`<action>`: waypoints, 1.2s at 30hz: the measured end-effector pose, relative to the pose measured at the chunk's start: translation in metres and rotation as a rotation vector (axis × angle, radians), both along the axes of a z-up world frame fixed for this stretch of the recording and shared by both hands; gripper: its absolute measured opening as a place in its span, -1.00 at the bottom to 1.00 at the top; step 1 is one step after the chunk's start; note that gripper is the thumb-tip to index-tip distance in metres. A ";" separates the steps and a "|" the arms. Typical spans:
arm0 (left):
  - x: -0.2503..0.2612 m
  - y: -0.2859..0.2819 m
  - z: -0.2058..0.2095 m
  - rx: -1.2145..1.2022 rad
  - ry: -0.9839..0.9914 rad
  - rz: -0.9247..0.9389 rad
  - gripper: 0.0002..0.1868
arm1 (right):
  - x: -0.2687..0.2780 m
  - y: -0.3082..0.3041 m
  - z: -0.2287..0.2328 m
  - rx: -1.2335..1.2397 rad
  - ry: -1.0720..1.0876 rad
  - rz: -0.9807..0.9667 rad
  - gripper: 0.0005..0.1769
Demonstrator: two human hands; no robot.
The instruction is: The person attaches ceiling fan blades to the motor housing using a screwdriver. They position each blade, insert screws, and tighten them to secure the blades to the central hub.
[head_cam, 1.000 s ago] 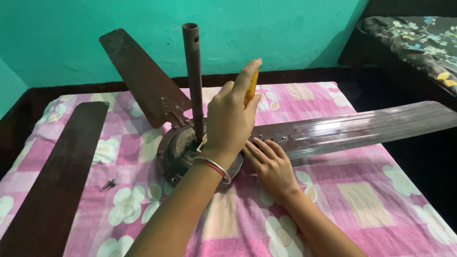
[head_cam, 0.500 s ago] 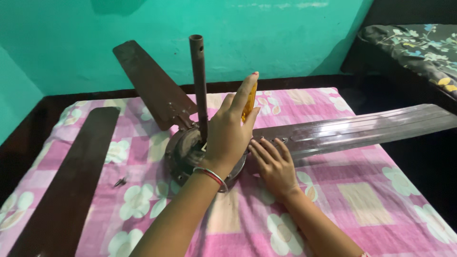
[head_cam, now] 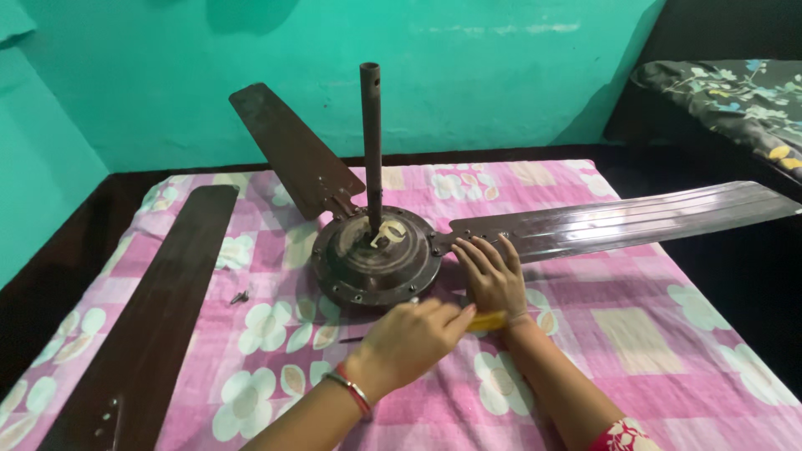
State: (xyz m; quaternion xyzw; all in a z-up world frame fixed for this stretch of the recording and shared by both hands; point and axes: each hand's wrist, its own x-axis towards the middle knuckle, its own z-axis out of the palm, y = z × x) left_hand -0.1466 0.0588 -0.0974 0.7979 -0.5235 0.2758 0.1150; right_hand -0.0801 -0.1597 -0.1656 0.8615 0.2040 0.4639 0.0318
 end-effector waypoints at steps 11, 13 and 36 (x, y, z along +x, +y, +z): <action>0.027 0.053 -0.055 -0.130 -0.156 0.025 -0.51 | -0.003 0.000 0.008 0.018 0.127 0.150 -0.41; 0.033 0.078 -0.049 -0.163 -0.255 0.109 -0.51 | -0.002 0.000 0.009 0.023 0.145 0.156 -0.38; 0.036 0.074 -0.074 -0.204 -0.269 0.292 -0.60 | 0.046 0.007 0.011 0.015 0.341 0.065 -0.43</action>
